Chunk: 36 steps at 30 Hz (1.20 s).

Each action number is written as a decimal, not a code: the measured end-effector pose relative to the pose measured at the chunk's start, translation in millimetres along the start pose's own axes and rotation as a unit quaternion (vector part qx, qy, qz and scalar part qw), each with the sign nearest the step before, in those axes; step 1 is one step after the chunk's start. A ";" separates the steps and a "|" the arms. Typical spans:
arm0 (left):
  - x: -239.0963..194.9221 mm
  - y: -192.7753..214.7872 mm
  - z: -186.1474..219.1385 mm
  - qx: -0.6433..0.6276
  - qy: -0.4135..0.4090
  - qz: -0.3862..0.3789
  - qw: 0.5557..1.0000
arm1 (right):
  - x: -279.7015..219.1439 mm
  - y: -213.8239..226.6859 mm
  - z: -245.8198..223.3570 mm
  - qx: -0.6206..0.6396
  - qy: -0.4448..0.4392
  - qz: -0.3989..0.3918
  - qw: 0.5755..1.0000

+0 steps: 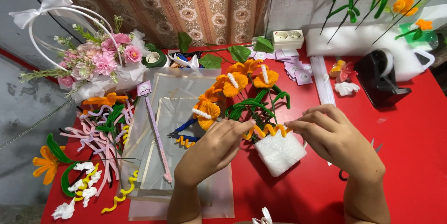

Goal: Assembling artificial flowers and arranging them into a foam base using pliers.

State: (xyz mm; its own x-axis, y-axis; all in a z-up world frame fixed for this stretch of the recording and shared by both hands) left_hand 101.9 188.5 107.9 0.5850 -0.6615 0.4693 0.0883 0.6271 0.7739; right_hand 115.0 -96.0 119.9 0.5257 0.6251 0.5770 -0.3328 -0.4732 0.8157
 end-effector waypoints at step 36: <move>-1.4 6.4 8.6 0.051 -0.029 0.012 0.998 | -6.6 7.3 13.4 0.093 -0.065 -0.029 0.993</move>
State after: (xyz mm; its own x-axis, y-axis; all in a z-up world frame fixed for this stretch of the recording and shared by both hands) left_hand 94.8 189.8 115.9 0.5385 -0.6709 0.5098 -0.0102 0.5999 0.8000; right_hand 119.5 -111.8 121.5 0.6405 0.5753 0.5087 -0.1548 -0.5522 0.8192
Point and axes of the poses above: each hand's wrist, its own x-axis towards the middle knuckle, its own y-axis out of the back of the hand, z = x × y, the point moved 2 cm from there along x, towards the middle knuckle, and after that the axes turned 2 degrees about -y, right-handed, at the moved point
